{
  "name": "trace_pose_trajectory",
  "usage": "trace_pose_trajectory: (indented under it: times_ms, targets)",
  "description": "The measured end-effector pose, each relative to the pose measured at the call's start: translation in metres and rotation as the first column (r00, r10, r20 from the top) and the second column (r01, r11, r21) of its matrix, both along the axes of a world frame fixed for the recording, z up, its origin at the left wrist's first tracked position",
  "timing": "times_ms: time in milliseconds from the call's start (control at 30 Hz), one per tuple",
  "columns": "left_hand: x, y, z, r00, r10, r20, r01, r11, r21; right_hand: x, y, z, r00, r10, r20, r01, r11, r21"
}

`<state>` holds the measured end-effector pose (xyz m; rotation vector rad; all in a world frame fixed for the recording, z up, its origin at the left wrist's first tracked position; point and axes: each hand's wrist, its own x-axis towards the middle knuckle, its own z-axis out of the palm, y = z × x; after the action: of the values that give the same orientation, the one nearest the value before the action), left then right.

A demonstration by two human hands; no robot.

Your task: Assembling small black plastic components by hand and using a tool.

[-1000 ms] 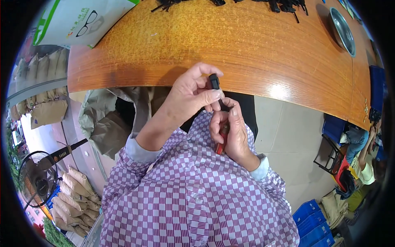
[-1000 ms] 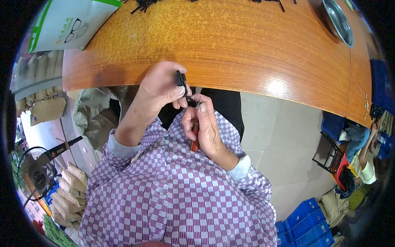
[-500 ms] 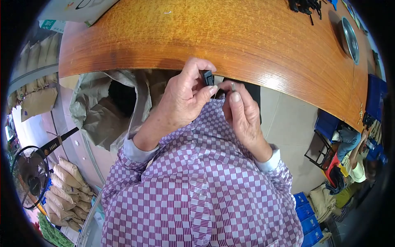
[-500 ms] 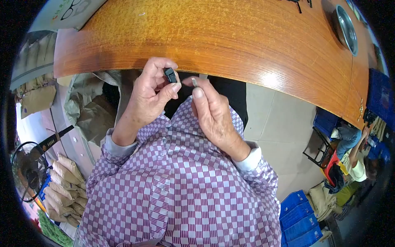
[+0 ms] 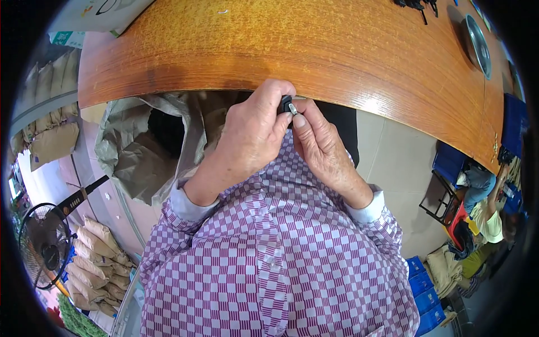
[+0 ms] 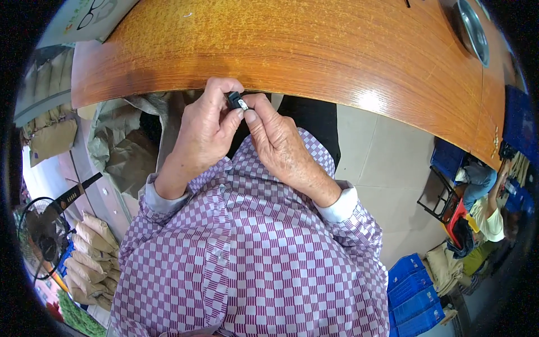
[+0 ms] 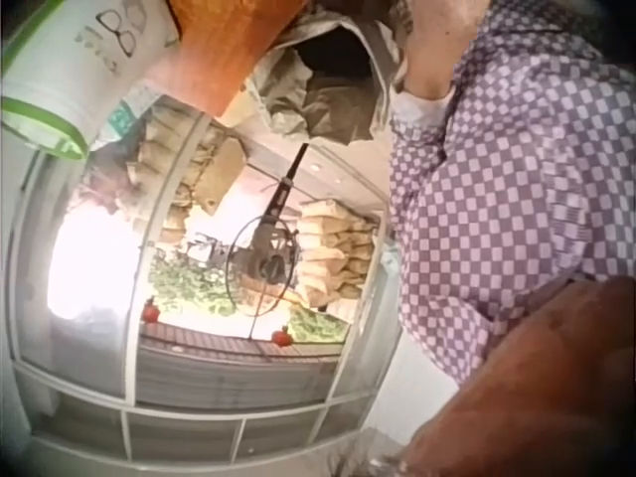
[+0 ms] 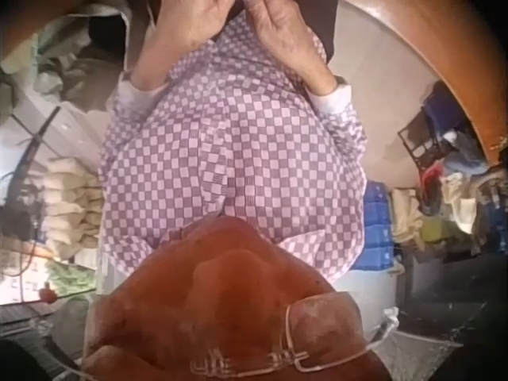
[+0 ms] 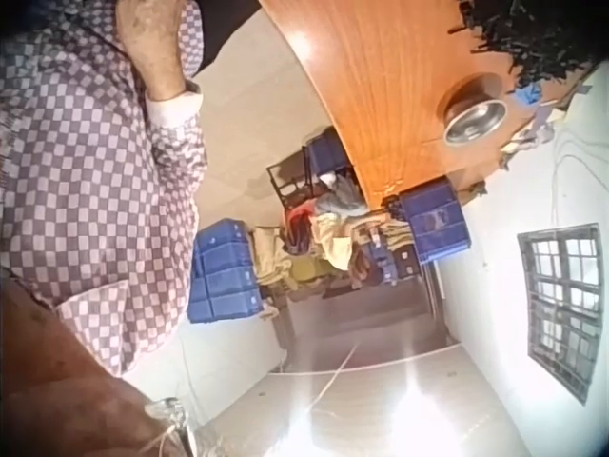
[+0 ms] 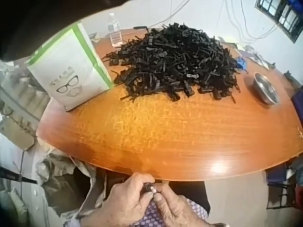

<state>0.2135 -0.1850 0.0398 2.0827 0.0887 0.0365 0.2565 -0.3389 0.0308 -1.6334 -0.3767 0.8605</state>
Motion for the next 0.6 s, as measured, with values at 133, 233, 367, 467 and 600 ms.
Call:
trace_pose_trajectory:
  times_ms: [133,233,367,467,600]
  targets:
    - [0.003,-0.006,-0.012,1.0,0.004,-0.012,-0.005,0.994,-0.111,-0.003,-0.004,-0.002,0.999,-0.044,-0.003,0.044,0.999,0.031]
    - [0.007,-0.012,-0.011,0.999,0.019,-0.043,-0.028,0.979,-0.201,-0.001,-0.008,-0.003,0.997,-0.071,0.007,0.07,0.996,0.057]
    - [0.013,-0.019,-0.004,0.999,0.04,-0.035,-0.042,0.997,-0.061,0.003,-0.013,-0.005,0.993,-0.091,0.079,0.082,0.991,0.11]
    - [0.017,-0.023,-0.002,0.999,-0.008,0.054,-0.001,0.987,0.16,0.007,-0.015,-0.013,0.991,-0.096,0.09,0.081,0.985,0.155]
    - [0.021,-0.026,-0.005,0.994,-0.007,0.106,-0.024,0.956,0.294,0.008,-0.011,-0.017,0.987,-0.136,0.085,0.118,0.975,0.187]
